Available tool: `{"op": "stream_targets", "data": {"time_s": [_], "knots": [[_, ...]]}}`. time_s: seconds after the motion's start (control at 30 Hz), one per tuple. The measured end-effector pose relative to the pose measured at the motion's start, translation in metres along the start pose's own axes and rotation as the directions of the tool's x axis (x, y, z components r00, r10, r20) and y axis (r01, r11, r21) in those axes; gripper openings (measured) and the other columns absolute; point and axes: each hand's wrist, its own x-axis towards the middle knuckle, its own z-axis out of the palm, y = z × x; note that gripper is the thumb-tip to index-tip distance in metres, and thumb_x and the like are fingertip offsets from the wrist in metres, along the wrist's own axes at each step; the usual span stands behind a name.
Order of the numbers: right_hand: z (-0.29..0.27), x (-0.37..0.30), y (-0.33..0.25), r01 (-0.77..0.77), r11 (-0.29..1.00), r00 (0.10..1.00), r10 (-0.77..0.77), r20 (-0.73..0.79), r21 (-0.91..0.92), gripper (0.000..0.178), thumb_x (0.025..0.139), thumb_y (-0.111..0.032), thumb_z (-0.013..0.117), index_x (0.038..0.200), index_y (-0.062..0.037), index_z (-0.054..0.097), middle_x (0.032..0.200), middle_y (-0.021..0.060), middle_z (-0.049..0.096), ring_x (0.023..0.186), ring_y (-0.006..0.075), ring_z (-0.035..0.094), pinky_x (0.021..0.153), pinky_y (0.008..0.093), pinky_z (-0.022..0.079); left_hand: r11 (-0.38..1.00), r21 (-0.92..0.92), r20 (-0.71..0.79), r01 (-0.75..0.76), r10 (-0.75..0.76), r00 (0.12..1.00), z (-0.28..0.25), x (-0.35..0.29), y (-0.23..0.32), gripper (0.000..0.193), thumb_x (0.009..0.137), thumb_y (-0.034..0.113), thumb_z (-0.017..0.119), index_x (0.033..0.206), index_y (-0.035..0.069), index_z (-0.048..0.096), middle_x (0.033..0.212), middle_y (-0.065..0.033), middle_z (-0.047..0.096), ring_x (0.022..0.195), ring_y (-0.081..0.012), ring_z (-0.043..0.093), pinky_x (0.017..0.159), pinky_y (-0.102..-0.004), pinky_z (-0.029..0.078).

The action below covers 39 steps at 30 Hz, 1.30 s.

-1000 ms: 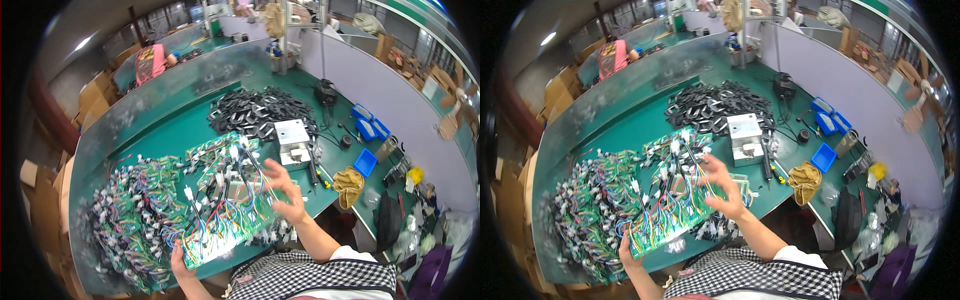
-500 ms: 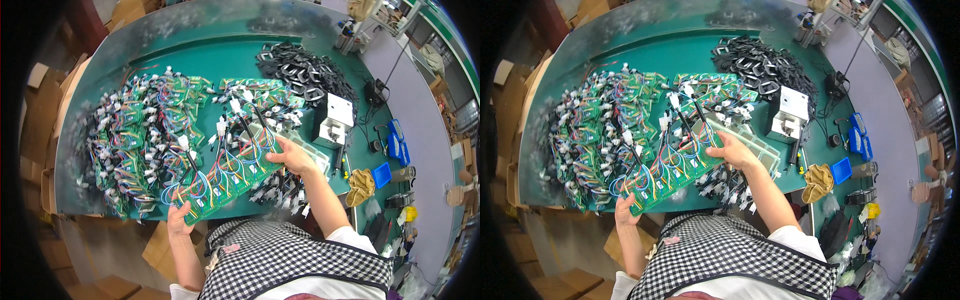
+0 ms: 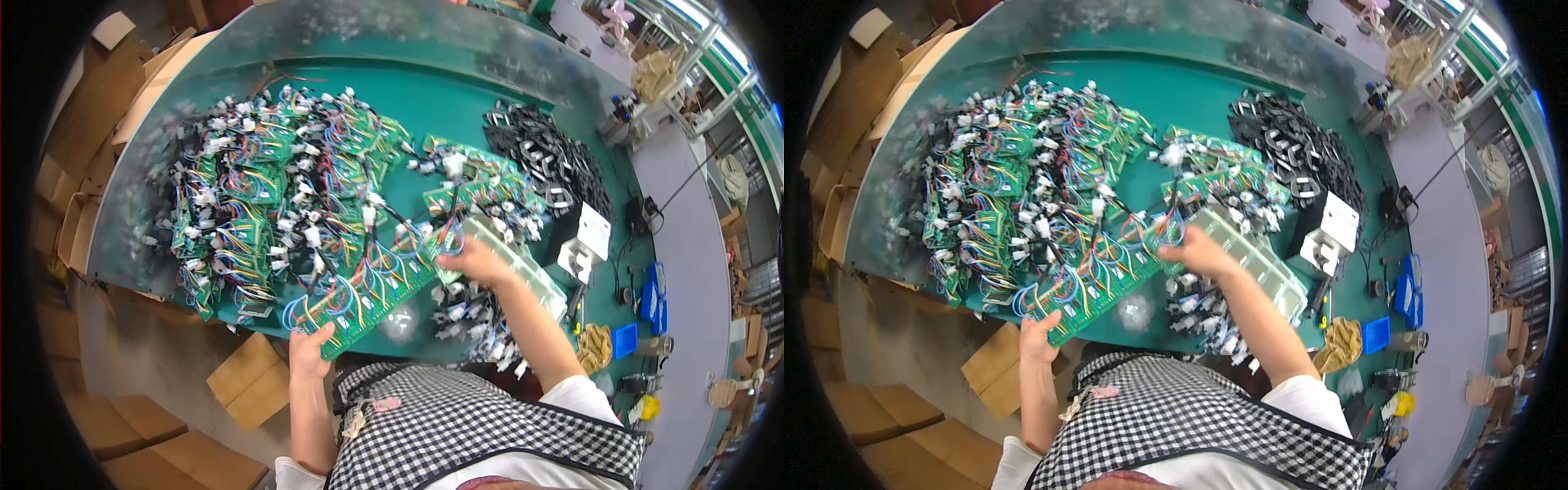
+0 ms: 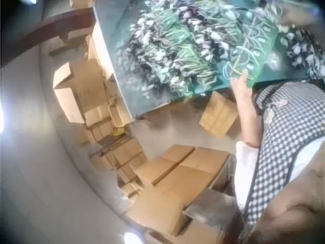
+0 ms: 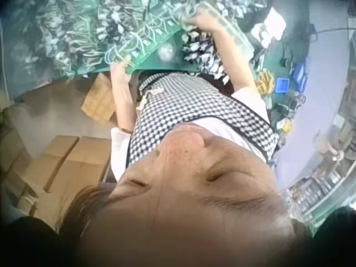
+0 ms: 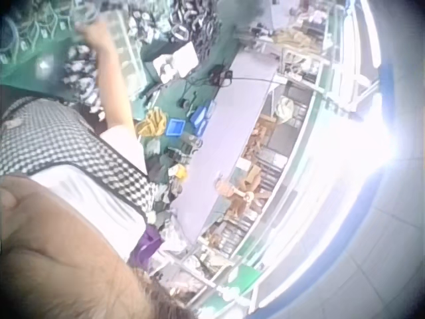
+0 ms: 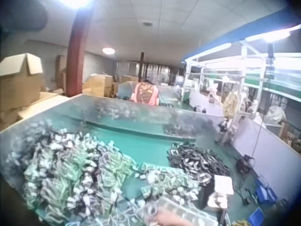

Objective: Assembling circuit boards and attaching screen panels at a factory workbench.

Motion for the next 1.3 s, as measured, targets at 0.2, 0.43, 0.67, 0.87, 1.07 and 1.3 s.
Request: {"op": "stream_targets", "data": {"time_s": [0.2,0.43,0.67,0.87,1.07,1.3], "knots": [[0.031,0.013,0.024,-0.028,0.98,0.993,0.05,-0.107,0.197,0.043,0.066,-0.011,0.068,0.103,-0.0017,0.049,0.1,0.0068,0.054,0.092,0.0145,0.049,0.083,0.0294,0.036,0.999,-0.027,0.062,-0.021,0.022,0.998,-0.008,0.007,0.008,0.053,0.065,-0.007,0.062,0.114,0.003,0.044,0.105,-0.0111,0.055,0.093,-0.0227,0.056,0.081,-0.0378,0.047],[0.051,0.035,0.027,-0.187,0.602,0.9,-0.212,-0.382,-0.776,0.033,0.064,-0.01,0.067,0.092,-0.0005,0.053,0.077,0.0155,0.059,0.076,0.0274,0.058,0.069,0.0324,0.043,0.983,0.16,-0.2,-0.089,0.12,0.972,0.006,0.04,-0.034,0.04,0.066,-0.013,0.058,0.104,-0.005,0.048,0.096,-0.0103,0.056,0.085,-0.0183,0.056,0.076,-0.0304,0.046],[0.014,0.028,-0.031,-0.112,0.982,0.992,0.101,0.08,0.155,0.043,0.068,-0.005,0.067,0.107,-0.004,0.05,0.097,0.0017,0.056,0.089,0.0125,0.051,0.082,0.0278,0.039,0.999,-0.044,-0.109,0.004,-0.009,0.994,-0.008,0.043,-0.002,0.037,0.071,-0.008,0.056,0.107,-0.002,0.049,0.097,-0.0105,0.058,0.082,-0.0196,0.058,0.073,-0.0324,0.049],[0.062,0.038,-0.004,0.068,0.996,0.995,-0.063,-0.082,0.063,0.039,0.066,-0.002,0.066,0.103,-0.0033,0.051,0.094,0.0021,0.057,0.088,0.0107,0.051,0.08,0.0261,0.04,0.997,-0.065,-0.024,-0.045,0.044,0.999,0.001,0.039,-0.001,0.042,0.069,-0.006,0.06,0.109,-0.001,0.047,0.099,-0.0088,0.057,0.087,-0.0181,0.057,0.077,-0.032,0.047],[0.091,0.043,0.011,0.025,0.654,0.943,-0.267,-0.2,-0.756,0.044,0.062,-0.011,0.068,0.1,-0.0036,0.048,0.087,0.0178,0.059,0.083,0.0345,0.056,0.073,0.0366,0.044,0.965,0.238,-0.269,-0.114,0.178,0.946,0.001,0.044,-0.033,0.041,0.068,-0.012,0.055,0.107,-0.003,0.049,0.093,-0.0072,0.058,0.077,-0.0146,0.056,0.071,-0.0276,0.046],[0.042,0.041,-0.033,-0.03,0.997,0.98,0.044,0.194,-0.077,0.045,0.065,-0.008,0.069,0.107,-0.0055,0.051,0.091,0.0,0.057,0.085,0.0105,0.052,0.074,0.0251,0.043,0.993,-0.091,-0.247,-0.074,0.05,0.968,-0.012,0.046,-0.008,0.037,0.071,-0.01,0.053,0.107,-0.002,0.048,0.097,-0.0104,0.057,0.083,-0.0183,0.058,0.075,-0.0314,0.048]]}}
